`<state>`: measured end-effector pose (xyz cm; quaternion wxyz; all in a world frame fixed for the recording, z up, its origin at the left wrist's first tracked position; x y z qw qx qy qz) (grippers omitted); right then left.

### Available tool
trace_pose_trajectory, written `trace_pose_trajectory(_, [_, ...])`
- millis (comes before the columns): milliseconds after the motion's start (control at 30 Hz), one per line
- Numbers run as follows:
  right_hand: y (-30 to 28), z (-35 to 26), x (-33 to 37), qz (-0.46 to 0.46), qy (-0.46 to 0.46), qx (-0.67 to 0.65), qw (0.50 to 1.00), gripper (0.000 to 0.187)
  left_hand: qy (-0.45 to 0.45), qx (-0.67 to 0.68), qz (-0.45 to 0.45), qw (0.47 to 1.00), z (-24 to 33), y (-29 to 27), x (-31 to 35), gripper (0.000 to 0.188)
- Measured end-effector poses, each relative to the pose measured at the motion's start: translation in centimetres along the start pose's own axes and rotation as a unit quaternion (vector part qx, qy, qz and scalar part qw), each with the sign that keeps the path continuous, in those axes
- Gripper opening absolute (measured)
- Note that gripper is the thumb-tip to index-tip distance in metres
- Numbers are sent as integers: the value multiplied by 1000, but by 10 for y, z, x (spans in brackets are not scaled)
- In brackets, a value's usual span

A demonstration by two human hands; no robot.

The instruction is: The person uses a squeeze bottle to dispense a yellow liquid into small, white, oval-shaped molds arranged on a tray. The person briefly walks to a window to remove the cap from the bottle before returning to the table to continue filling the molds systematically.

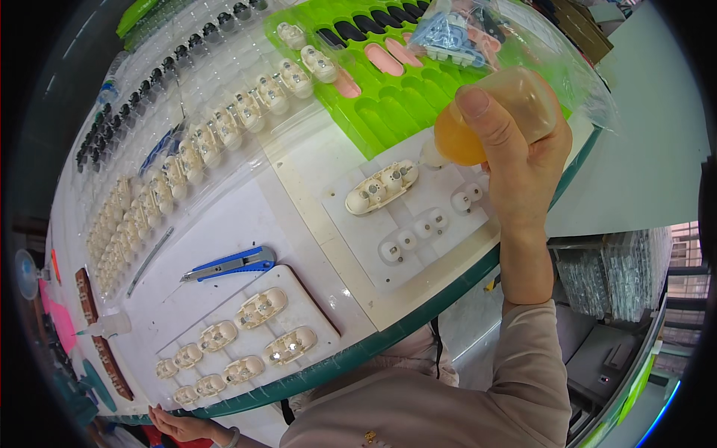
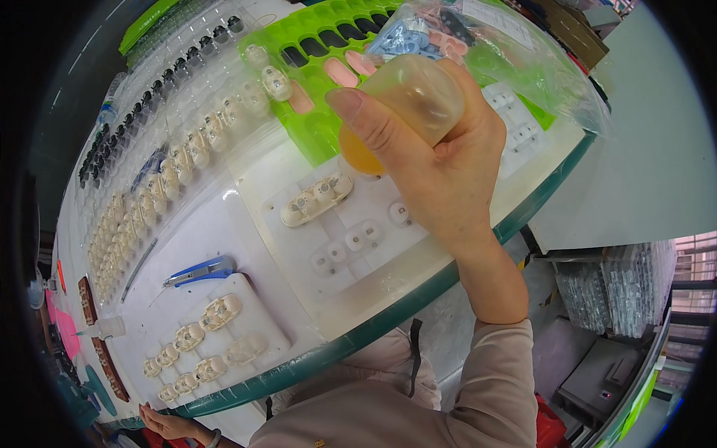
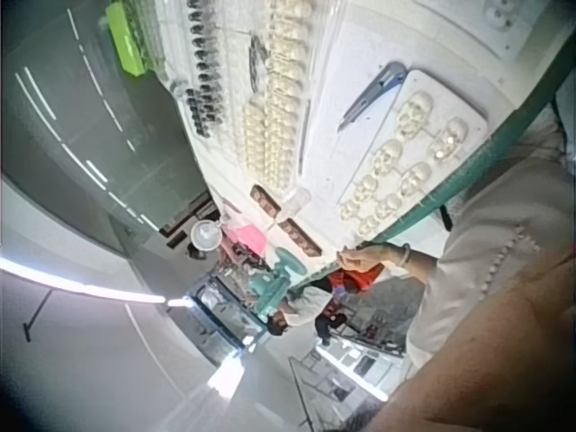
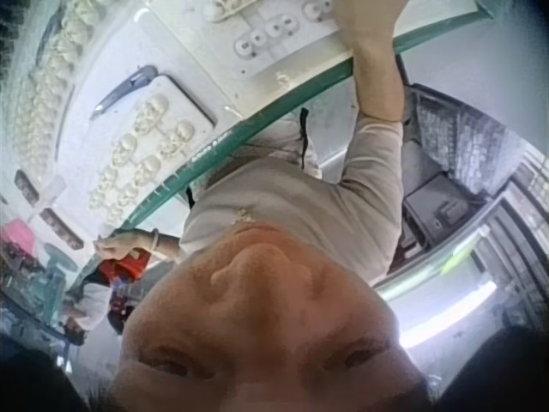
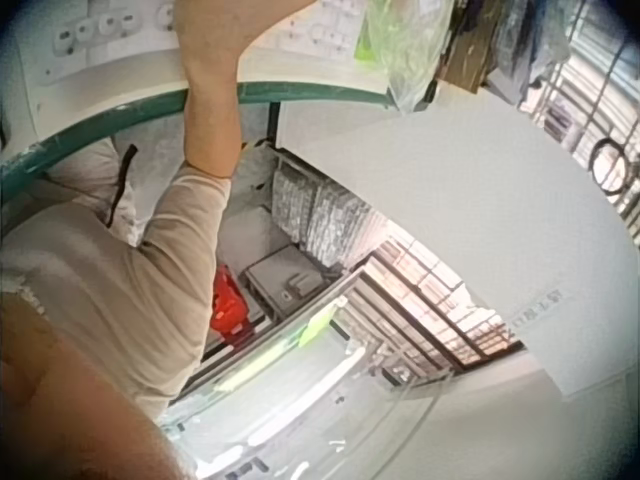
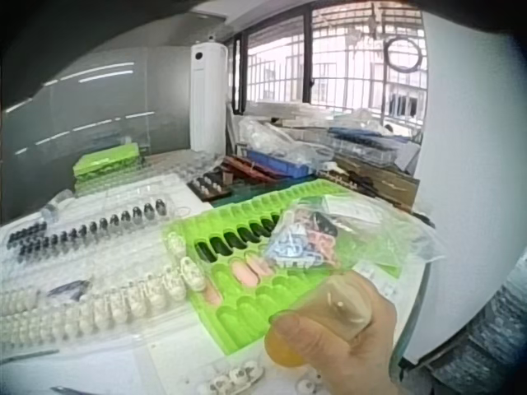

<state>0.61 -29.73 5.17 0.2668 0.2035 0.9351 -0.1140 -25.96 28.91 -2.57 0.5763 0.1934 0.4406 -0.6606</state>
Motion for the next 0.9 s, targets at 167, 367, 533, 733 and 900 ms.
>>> trace_pose_trajectory(167, [2, 2, -1, -6, 18, 8, 1000, 22, -9, -9, 7, 1000, 1, -1, 0, 30])
trace_pose_trajectory(367, [2, 3, -2, -7, 23, 23, 999, 24, -11, -14, 0, 1000, 8, 1, 0, 29])
trace_pose_trajectory(533, [1, 3, -2, -4, 26, 25, 999, 26, -14, -8, -1, 1000, 7, 2, 1, 29])
trace_pose_trajectory(733, [1, 1, -1, -3, 11, 27, 1000, 29, -11, 2, -3, 1000, 8, 1, 2, 31])
trace_pose_trajectory(900, [5, -1, -3, -16, 31, -10, 999, 32, -30, 29, -4, 999, 4, 2, 3, 31])
Point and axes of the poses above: each hand's wrist, its own x-axis away from the middle knuckle, its own y-axis out of the palm, z = x × y, the point moved 10 cm from there along -x, towards the middle knuckle, and after that the axes turned 7 degrees about x, right-handed, at the moved point
